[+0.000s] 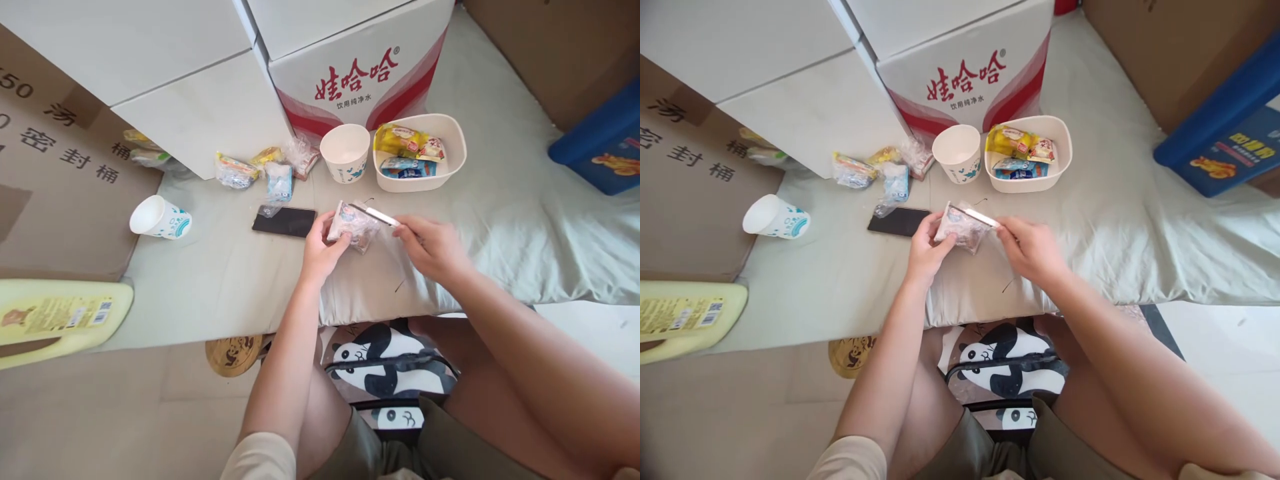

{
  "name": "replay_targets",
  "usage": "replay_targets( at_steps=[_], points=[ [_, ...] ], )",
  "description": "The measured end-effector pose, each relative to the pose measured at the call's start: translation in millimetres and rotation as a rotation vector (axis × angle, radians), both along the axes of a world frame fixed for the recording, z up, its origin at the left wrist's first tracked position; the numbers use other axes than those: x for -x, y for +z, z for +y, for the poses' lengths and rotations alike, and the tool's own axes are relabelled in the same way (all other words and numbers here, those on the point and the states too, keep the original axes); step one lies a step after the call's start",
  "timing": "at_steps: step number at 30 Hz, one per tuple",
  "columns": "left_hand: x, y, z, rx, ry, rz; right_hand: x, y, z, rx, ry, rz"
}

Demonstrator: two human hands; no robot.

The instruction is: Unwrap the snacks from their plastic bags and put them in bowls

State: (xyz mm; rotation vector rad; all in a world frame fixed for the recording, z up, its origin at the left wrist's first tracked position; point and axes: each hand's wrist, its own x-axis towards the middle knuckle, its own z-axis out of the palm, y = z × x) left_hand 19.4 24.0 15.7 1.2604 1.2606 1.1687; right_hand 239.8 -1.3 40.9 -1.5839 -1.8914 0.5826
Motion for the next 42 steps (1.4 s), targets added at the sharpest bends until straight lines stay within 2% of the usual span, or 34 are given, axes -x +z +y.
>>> replay_targets(
  at_steps=[2,5,8,10,12,15,18,20,23,26,29,32,38,42],
  points=[
    [1,0.6,0,-0.006,0.008,0.005,9,-0.6,-2,0.002,0.069,-0.048],
    [7,-1.7,1,0.021,0.090,-0.030,9,-5.4,1,0.059,0.104,-0.153],
    [15,-3.4,1,0.093,0.179,-0.068,-5,-10.2,5,0.125,0.071,-0.222],
    [20,-2.6,-1,0.091,0.188,-0.030,-18,-13.1,6,0.148,-0.003,-0.255],
    [22,-0.5,-3,0.018,0.174,0.084,-28,-15.9,7,0.115,-0.115,-0.288],
    [21,3.3,-7,-0.157,0.194,0.325,-32,-18.7,8,-0.035,-0.241,-0.296],
    [17,5.5,-6,-0.255,0.193,0.446,-19,-19.1,7,-0.109,-0.113,-0.198],
    [13,6.0,-5,-0.234,0.165,0.393,-5,-19.0,5,-0.087,0.041,-0.103],
    [6,6.7,-6,-0.118,0.159,0.158,12,-19.1,2,-0.046,0.186,0.032],
    [2,8.7,-8,0.017,0.182,-0.101,18,-18.5,1,-0.037,0.224,0.095],
    [4,10.5,-7,0.102,0.213,-0.192,13,-15.5,2,-0.066,0.238,0.108],
    [14,9.9,-2,0.089,0.268,-0.128,4,-10.9,4,-0.107,0.222,0.173],
    [47,4.3,-5,0.001,0.418,0.194,-23,-9.0,2,-0.072,0.041,0.152],
    [63,2.1,-12,-0.070,0.420,0.369,-32,-10.1,-1,-0.083,-0.014,0.112]
  ],
)
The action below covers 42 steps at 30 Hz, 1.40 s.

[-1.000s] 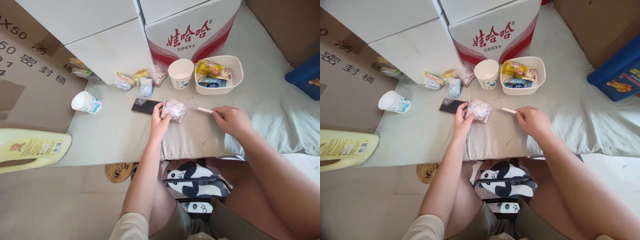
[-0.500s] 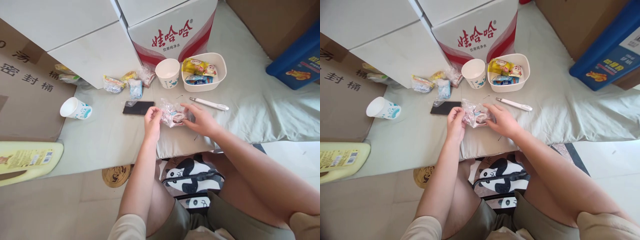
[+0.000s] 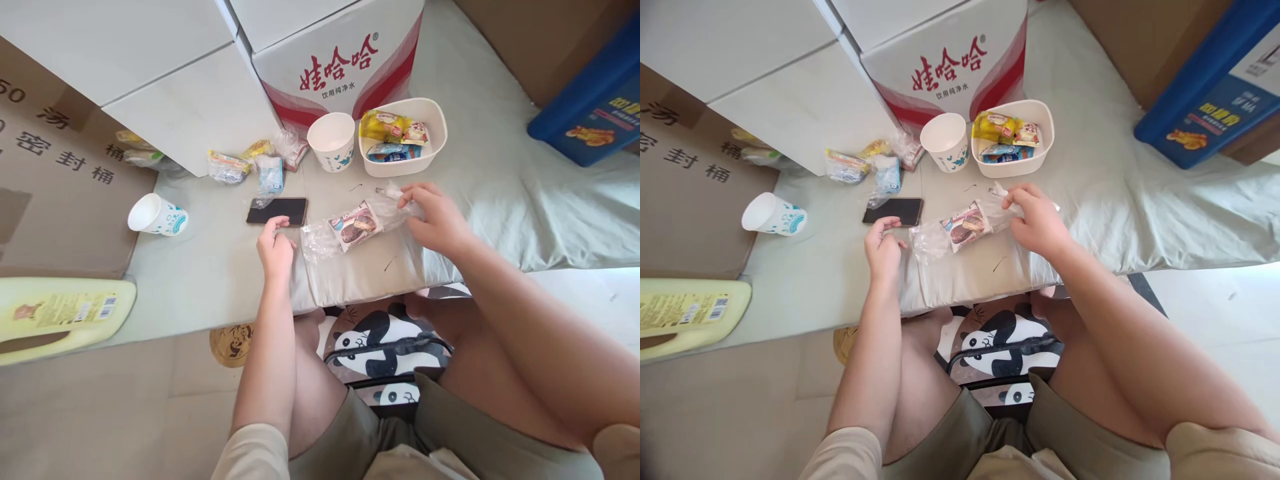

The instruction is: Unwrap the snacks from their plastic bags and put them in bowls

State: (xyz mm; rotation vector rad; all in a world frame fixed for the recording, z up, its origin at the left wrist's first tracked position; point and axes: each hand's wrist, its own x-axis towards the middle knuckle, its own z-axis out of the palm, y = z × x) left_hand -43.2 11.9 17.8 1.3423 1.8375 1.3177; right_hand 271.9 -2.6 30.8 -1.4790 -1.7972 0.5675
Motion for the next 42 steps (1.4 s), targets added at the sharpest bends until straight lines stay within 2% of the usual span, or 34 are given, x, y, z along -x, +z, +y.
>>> replay_targets(
  at_steps=[3,5,7,9,12,14,16,17,19,21,22,23,26,28,30,32,34,36,39,42],
  points=[
    [-2,-1.6,0,-0.053,-0.136,0.076,6,1.5,2,-0.046,-0.003,-0.009],
    [-8,-2.5,1,-0.053,-0.282,0.176,12,2.2,6,-0.020,-0.020,-0.024],
    [-16,-1.9,1,-0.078,-0.358,0.246,16,3.2,10,0.031,-0.019,-0.035],
    [-23,1.4,-2,-0.170,-0.354,0.239,18,6.2,10,0.016,0.003,-0.039],
    [-25,11.7,-14,-0.330,-0.336,0.167,17,16.3,-2,-0.141,0.010,0.003],
    [-21,20.3,-25,-0.358,-0.353,0.115,14,25.3,-13,-0.172,0.024,0.058],
    [-14,28.0,-38,-0.273,-0.419,0.059,11,34.0,-22,-0.060,0.099,0.075],
    [-11,31.0,-44,-0.171,-0.493,0.027,10,37.7,-25,0.035,0.158,0.060],
    [-5,34.4,-53,0.127,-0.687,-0.056,9,43.5,-29,0.223,0.275,-0.022],
    [-1,34.4,-58,0.380,-0.790,-0.094,8,46.6,-30,0.312,0.294,-0.172],
    [-1,33.5,-58,0.417,-0.766,-0.073,8,47.2,-30,0.308,0.246,-0.263],
    [-1,32.0,-57,0.381,-0.693,-0.023,9,47.1,-30,0.277,0.178,-0.354],
    [-7,26.9,-50,0.050,-0.451,0.244,11,43.4,-32,0.059,-0.001,-0.533],
    [-14,23.1,-45,-0.095,-0.441,0.393,16,39.7,-35,-0.108,-0.002,-0.546],
    [-23,19.2,-40,-0.091,-0.560,0.433,26,36.6,-40,-0.174,0.124,-0.532],
    [-32,15.5,-37,-0.004,-0.677,0.371,38,34.8,-45,-0.125,0.294,-0.541],
    [-38,12.6,-35,0.089,-0.712,0.274,50,33.9,-50,-0.050,0.373,-0.561],
    [-41,10.3,-34,0.124,-0.676,0.216,58,33.0,-52,0.000,0.380,-0.545],
    [-44,6.9,-32,0.042,-0.582,0.207,60,30.5,-51,0.072,0.361,-0.404],
    [-49,6.0,-31,0.096,-0.468,-0.018,57,27.7,-46,0.124,0.262,-0.287]
  ],
)
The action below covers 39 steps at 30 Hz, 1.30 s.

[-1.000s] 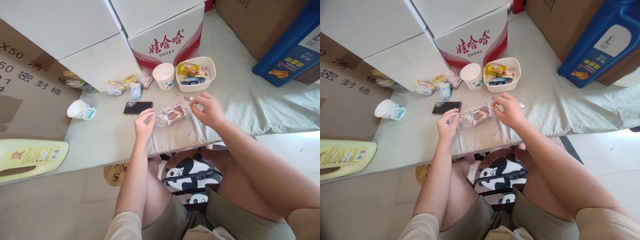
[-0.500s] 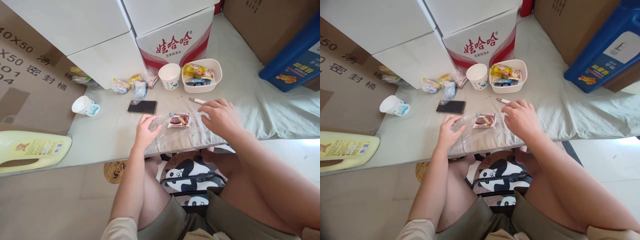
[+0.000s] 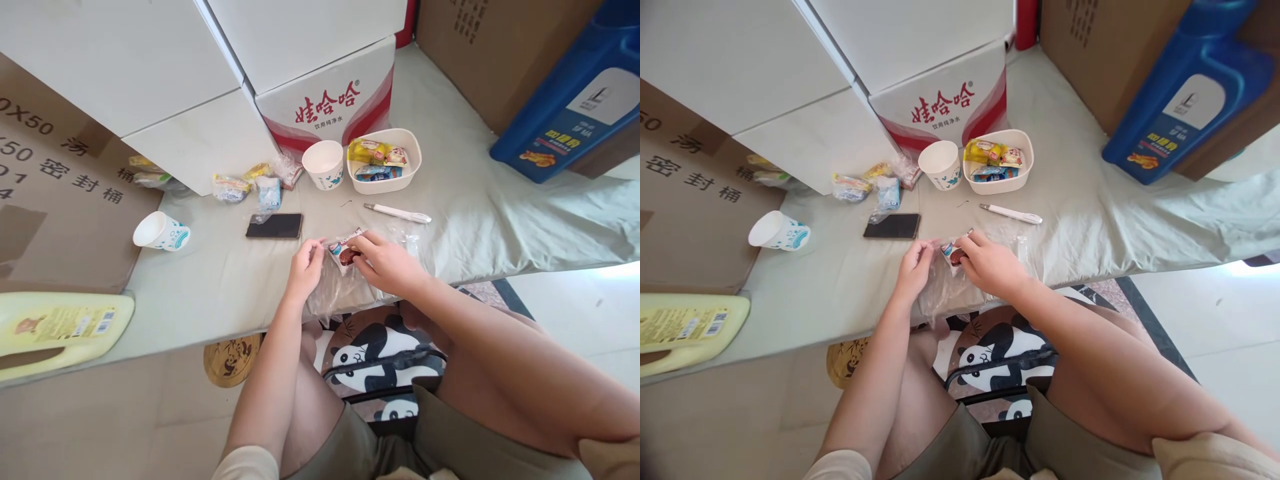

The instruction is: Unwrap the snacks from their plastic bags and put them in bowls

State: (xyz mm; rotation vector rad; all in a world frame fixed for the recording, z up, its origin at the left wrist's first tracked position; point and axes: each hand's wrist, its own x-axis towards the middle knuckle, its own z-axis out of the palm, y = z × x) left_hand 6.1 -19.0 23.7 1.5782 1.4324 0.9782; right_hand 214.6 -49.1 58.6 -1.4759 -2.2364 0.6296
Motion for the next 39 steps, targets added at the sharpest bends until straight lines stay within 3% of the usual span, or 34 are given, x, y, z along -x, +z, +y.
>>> replay_targets(
  at_steps=[5,9,13,16,21,25,28,31,36,39],
  points=[
    [-15,18.4,1,0.421,0.219,-0.552,0,-2.6,4,-0.006,-0.051,-0.040],
    [-21,34.0,6,0.616,0.228,-0.783,-1,-8.1,9,0.026,-0.071,0.005],
    [-16,32.8,16,0.506,0.445,-0.762,-13,-10.3,17,0.037,-0.114,0.257],
    [-9,28.1,22,0.487,0.588,-0.769,-27,-3.3,24,0.034,-0.234,0.374],
    [-2,23.5,22,0.464,0.551,-0.768,-51,7.6,63,-0.107,-0.453,0.534],
    [-3,19.3,21,0.445,0.499,-0.726,-68,3.9,99,-0.211,-0.613,0.339],
    [-4,18.2,22,0.435,0.469,-0.707,-71,-1.9,96,-0.283,-0.646,0.201],
    [-7,21.6,21,0.447,0.415,-0.664,-62,-7.1,71,-0.325,-0.495,0.157],
    [0,28.7,26,0.476,0.267,-0.562,-39,-13.3,37,-0.051,0.138,0.002],
    [17,24.7,31,0.305,0.459,-0.416,-29,-9.3,30,0.085,0.151,-0.241]
  ],
)
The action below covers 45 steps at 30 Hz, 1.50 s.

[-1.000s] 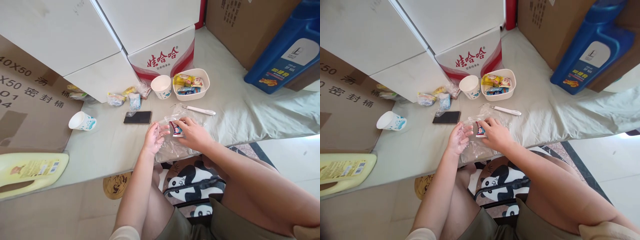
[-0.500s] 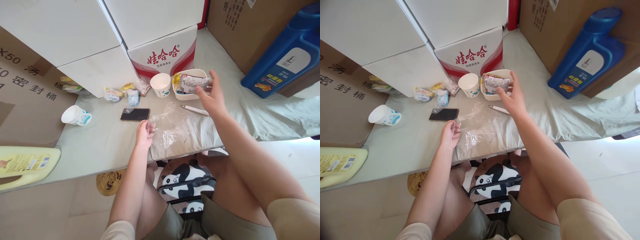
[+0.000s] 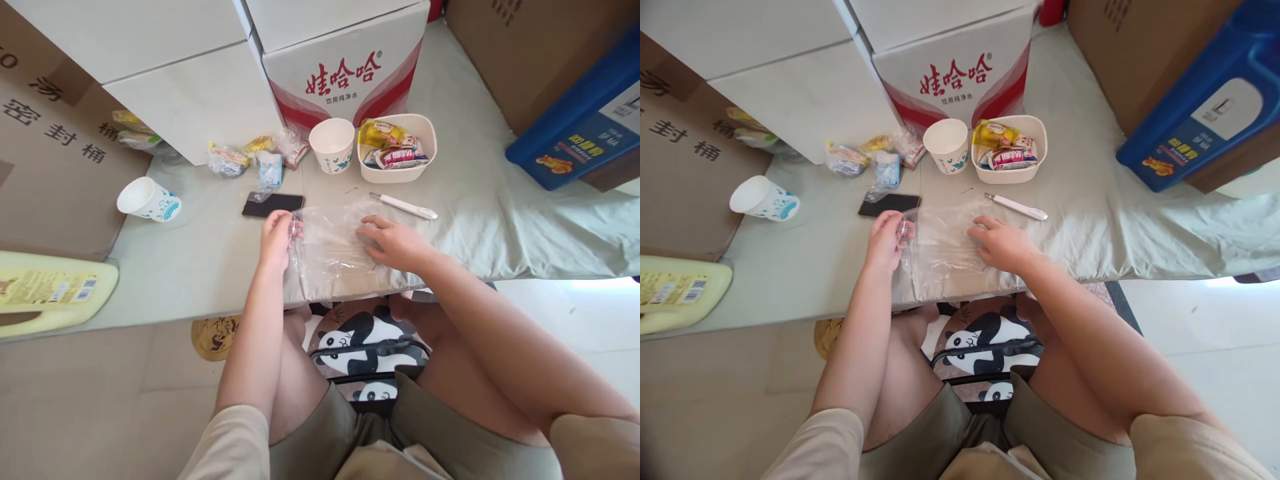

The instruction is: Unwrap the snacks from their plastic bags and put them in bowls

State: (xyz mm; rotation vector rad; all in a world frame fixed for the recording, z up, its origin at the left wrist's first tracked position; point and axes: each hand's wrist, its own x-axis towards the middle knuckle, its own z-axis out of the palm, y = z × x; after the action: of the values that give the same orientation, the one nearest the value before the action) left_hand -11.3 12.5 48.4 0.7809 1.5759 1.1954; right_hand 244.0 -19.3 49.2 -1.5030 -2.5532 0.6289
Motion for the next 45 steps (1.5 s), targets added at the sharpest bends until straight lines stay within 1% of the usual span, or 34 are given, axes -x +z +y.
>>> replay_targets(
  at_steps=[2,3,4,5,6,7,8,10,11,12,13,15,18,20,22,23,25,27,28,30,31,33,34,36,38,41,43,45],
  points=[
    [12,-4.5,-2,-0.148,0.167,0.190,4,5.7,-4,0.038,-0.064,-0.084],
    [15,-6.4,-5,-0.245,0.211,0.301,6,8.5,-6,0.049,-0.086,-0.090],
    [17,-7.7,-11,-0.350,0.211,0.420,8,10.8,-8,0.057,-0.098,-0.078],
    [16,-8.5,-17,-0.449,0.162,0.544,10,12.5,-10,0.062,-0.102,-0.056],
    [13,-8.9,-24,-0.536,0.061,0.661,12,13.3,-11,0.065,-0.101,-0.032],
    [9,-9.0,-31,-0.597,-0.086,0.759,13,13.4,-13,0.065,-0.098,-0.014],
    [3,-9.3,-36,-0.624,-0.258,0.826,15,12.7,-14,0.064,-0.097,-0.011],
    [-6,-10.9,-41,-0.591,-0.592,0.888,15,10.0,-15,0.056,-0.107,-0.056],
    [-9,-12.2,-41,-0.540,-0.723,0.900,14,8.4,-14,0.050,-0.116,-0.093],
    [-9,-13.7,-39,-0.474,-0.821,0.906,11,6.6,-13,0.044,-0.124,-0.128],
    [-7,-15.1,-38,-0.404,-0.889,0.910,8,5.0,-11,0.038,-0.132,-0.157],
    [2,-16.3,-36,-0.282,-0.981,0.915,-2,1.7,-7,0.036,-0.149,-0.191],
    [20,-13.6,-41,-0.154,-1.075,0.938,-19,-4.7,-2,0.079,-0.175,-0.218],
    [31,-10.7,-48,-0.107,-1.119,0.951,-28,-9.8,-2,0.092,-0.175,-0.209],
    [38,-9.0,-52,-0.113,-1.126,0.948,-33,-12.8,-3,0.077,-0.165,-0.184],
    [40,-8.9,-53,-0.130,-1.107,0.941,-35,-12.5,-5,0.074,-0.162,-0.177],
    [39,-10.8,-53,-0.171,-1.007,0.926,-34,-7.6,-8,0.088,-0.174,-0.176],
    [35,-14.8,-50,-0.203,-0.877,0.939,-30,0.8,-11,0.096,-0.226,-0.174],
    [33,-17.2,-48,-0.214,-0.834,0.958,-26,4.7,-11,0.079,-0.259,-0.165],
    [28,-21.7,-44,-0.234,-0.813,1.004,-19,8.5,-10,-0.009,-0.274,-0.124],
    [26,-23.4,-42,-0.249,-0.817,1.022,-16,7.8,-8,-0.067,-0.240,-0.097],
    [24,-25.0,-38,-0.292,-0.810,1.030,-10,2.1,-4,-0.161,-0.126,-0.052],
    [25,-24.8,-37,-0.315,-0.797,1.026,-9,-1.8,-2,-0.192,-0.073,-0.039],
    [28,-22.7,-36,-0.352,-0.767,1.003,-9,-8.3,1,-0.238,-0.018,-0.016],
    [32,-19.3,-36,-0.384,-0.732,0.965,-12,-9.5,2,-0.285,0.007,0.042],
    [40,-14.2,-40,-0.461,-0.656,0.865,-19,-0.2,-1,-0.292,0.023,0.179],
    [43,-12.5,-43,-0.518,-0.599,0.744,-23,9.6,-5,-0.227,-0.017,0.252],
    [45,-12.3,-44,-0.519,-0.526,0.597,-26,17.9,-7,-0.134,-0.075,0.307]
  ],
)
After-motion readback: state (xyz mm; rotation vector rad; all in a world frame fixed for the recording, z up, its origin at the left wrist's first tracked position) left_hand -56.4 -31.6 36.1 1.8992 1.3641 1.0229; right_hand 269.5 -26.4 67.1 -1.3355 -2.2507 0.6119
